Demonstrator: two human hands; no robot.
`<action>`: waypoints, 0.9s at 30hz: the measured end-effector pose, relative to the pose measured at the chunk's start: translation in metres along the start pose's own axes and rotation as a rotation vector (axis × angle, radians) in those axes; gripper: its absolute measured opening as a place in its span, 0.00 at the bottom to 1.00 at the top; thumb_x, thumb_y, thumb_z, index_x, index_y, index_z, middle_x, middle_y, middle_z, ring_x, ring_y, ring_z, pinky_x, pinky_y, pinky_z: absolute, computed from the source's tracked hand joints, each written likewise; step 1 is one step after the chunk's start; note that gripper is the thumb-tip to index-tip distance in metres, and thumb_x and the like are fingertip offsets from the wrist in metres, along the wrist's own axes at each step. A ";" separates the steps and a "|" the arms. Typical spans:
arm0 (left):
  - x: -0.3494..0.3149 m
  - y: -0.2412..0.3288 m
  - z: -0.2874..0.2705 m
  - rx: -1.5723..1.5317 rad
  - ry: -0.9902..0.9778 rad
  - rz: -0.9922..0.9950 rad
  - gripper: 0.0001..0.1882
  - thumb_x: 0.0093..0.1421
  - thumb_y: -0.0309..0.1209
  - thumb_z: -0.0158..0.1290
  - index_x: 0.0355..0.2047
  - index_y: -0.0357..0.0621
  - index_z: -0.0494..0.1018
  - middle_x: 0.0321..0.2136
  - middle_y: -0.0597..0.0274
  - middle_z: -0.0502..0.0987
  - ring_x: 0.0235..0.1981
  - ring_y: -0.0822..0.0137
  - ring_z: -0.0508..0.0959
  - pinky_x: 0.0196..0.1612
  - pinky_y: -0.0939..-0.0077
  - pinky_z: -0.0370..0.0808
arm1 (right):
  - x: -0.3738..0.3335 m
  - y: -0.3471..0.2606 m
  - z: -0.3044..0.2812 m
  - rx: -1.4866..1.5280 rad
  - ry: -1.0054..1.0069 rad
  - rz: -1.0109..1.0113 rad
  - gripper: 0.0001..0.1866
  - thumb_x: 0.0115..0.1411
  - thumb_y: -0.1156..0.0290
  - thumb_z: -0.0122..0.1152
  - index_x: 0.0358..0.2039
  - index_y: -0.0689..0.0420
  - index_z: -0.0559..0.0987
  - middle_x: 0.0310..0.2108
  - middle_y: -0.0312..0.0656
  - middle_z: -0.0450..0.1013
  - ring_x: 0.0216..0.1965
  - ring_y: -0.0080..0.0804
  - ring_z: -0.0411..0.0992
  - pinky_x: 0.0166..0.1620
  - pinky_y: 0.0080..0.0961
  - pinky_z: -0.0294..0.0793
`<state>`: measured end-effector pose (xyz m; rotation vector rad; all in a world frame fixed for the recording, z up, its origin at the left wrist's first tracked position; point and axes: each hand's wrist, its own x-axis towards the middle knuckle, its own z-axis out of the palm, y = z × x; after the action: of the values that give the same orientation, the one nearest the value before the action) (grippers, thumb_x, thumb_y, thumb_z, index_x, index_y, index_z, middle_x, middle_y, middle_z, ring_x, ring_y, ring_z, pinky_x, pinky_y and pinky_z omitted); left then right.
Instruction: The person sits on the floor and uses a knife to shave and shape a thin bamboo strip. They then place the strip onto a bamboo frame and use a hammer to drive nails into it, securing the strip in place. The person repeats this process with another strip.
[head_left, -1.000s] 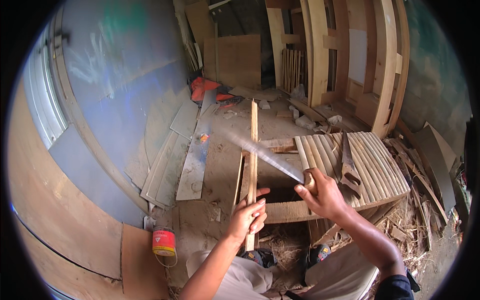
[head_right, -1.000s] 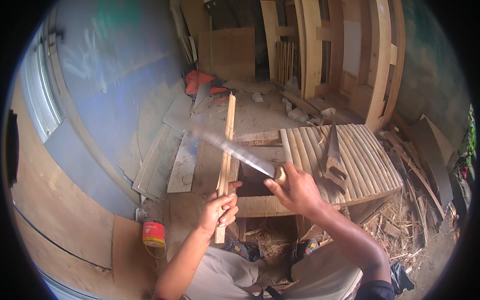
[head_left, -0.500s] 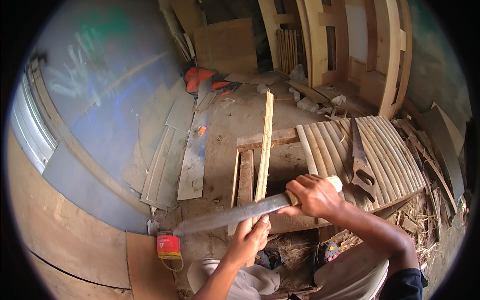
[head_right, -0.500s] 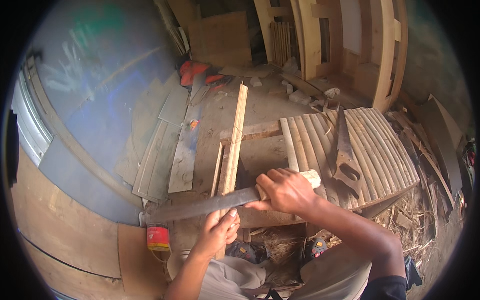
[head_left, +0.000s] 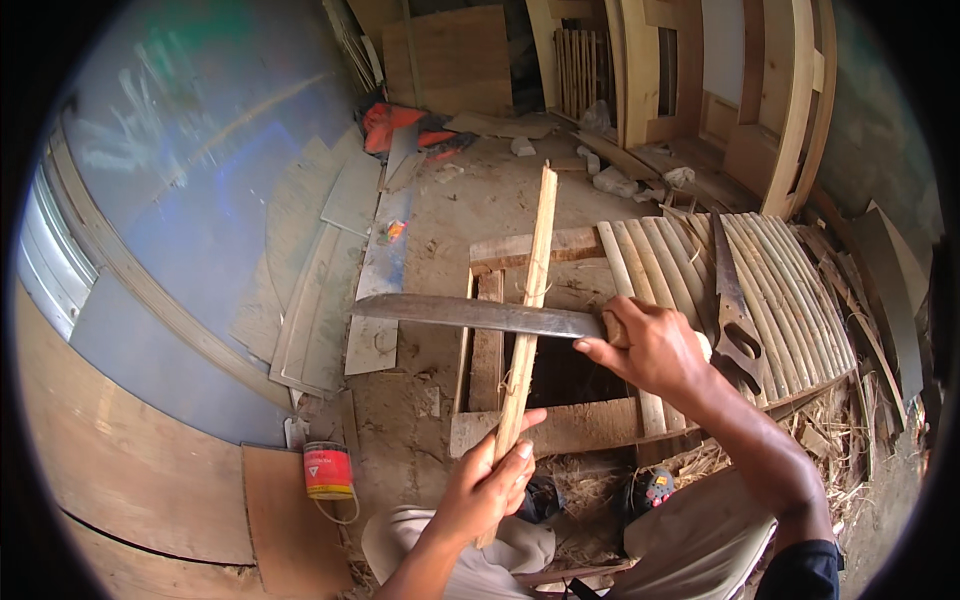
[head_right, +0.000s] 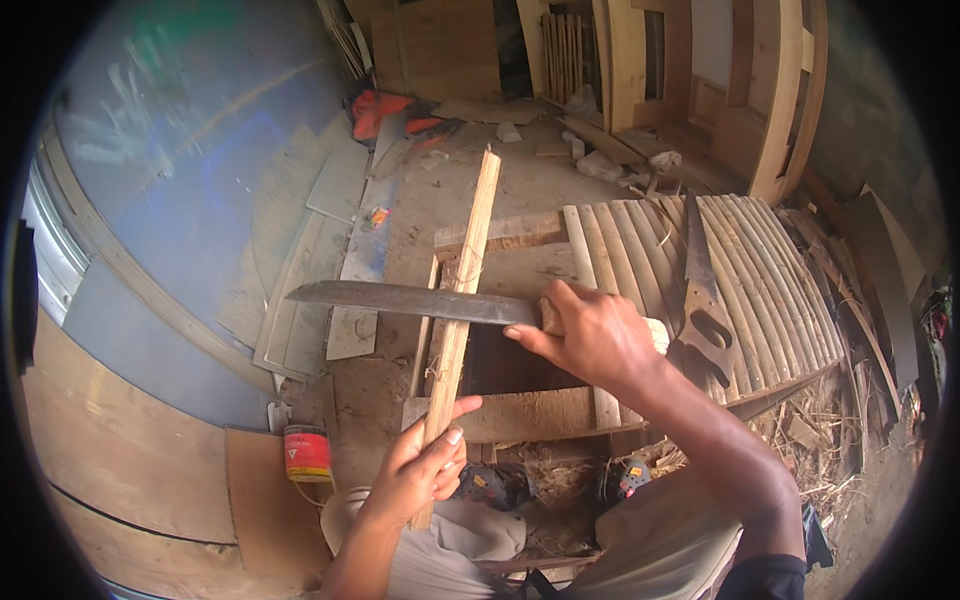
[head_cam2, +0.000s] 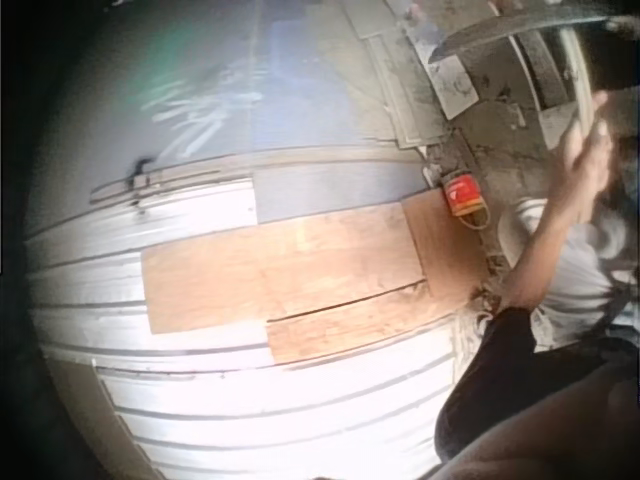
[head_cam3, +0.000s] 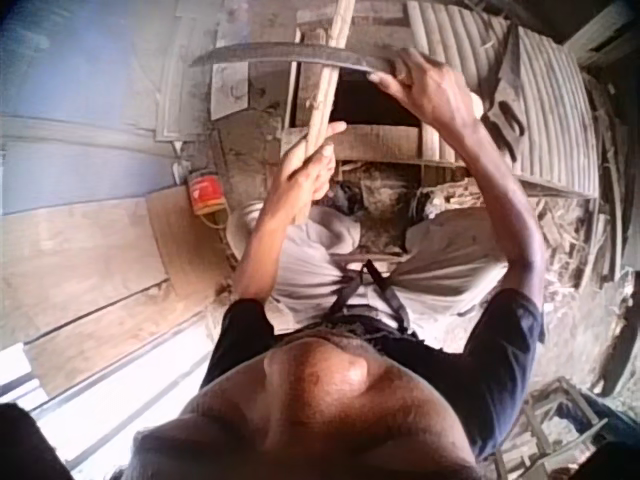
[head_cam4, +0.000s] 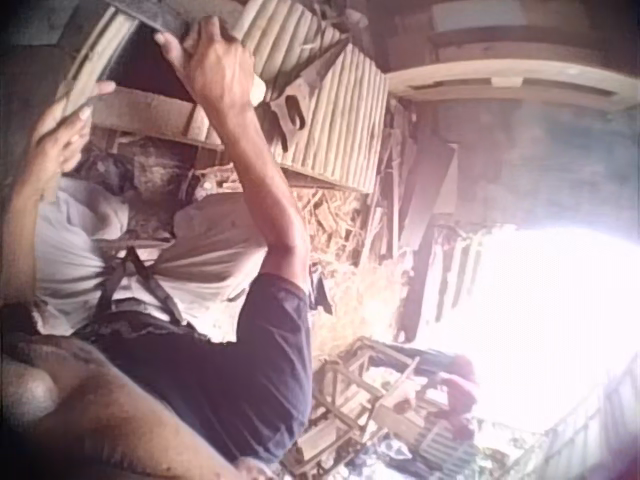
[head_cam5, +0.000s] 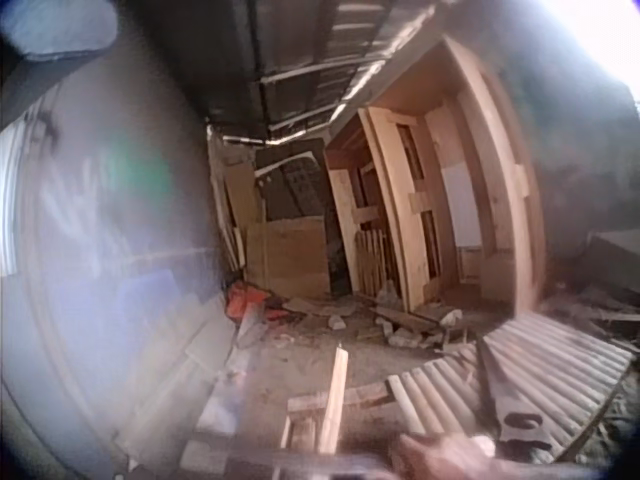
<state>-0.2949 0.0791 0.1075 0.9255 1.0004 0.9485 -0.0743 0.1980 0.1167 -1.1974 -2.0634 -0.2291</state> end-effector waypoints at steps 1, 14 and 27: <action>0.001 0.000 0.001 -0.022 0.004 -0.001 0.24 0.72 0.33 0.44 0.65 0.38 0.59 0.22 0.73 0.60 0.16 0.83 0.56 0.17 0.86 0.57 | -0.002 -0.002 0.000 0.083 -0.101 -0.071 0.29 0.59 0.38 0.59 0.27 0.56 0.74 0.18 0.42 0.71 0.16 0.41 0.73 0.21 0.38 0.75; -0.001 0.007 0.007 -0.117 -0.047 0.008 0.27 0.71 0.33 0.44 0.67 0.39 0.55 0.18 0.75 0.54 0.13 0.82 0.54 0.15 0.85 0.54 | -0.015 -0.001 -0.011 0.162 -0.215 -0.290 0.33 0.58 0.31 0.54 0.27 0.54 0.75 0.16 0.39 0.71 0.13 0.34 0.71 0.17 0.34 0.73; -0.001 0.000 0.019 -0.154 -0.089 -0.001 0.28 0.71 0.33 0.45 0.69 0.47 0.53 0.19 0.74 0.54 0.14 0.83 0.55 0.16 0.85 0.55 | -0.030 0.017 -0.017 0.085 -0.158 0.063 0.33 0.58 0.33 0.58 0.31 0.57 0.76 0.19 0.42 0.73 0.16 0.37 0.75 0.21 0.36 0.76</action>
<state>-0.2769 0.0752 0.1130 0.8308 0.8405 0.9614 -0.0428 0.1789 0.1060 -1.2614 -2.1433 -0.0170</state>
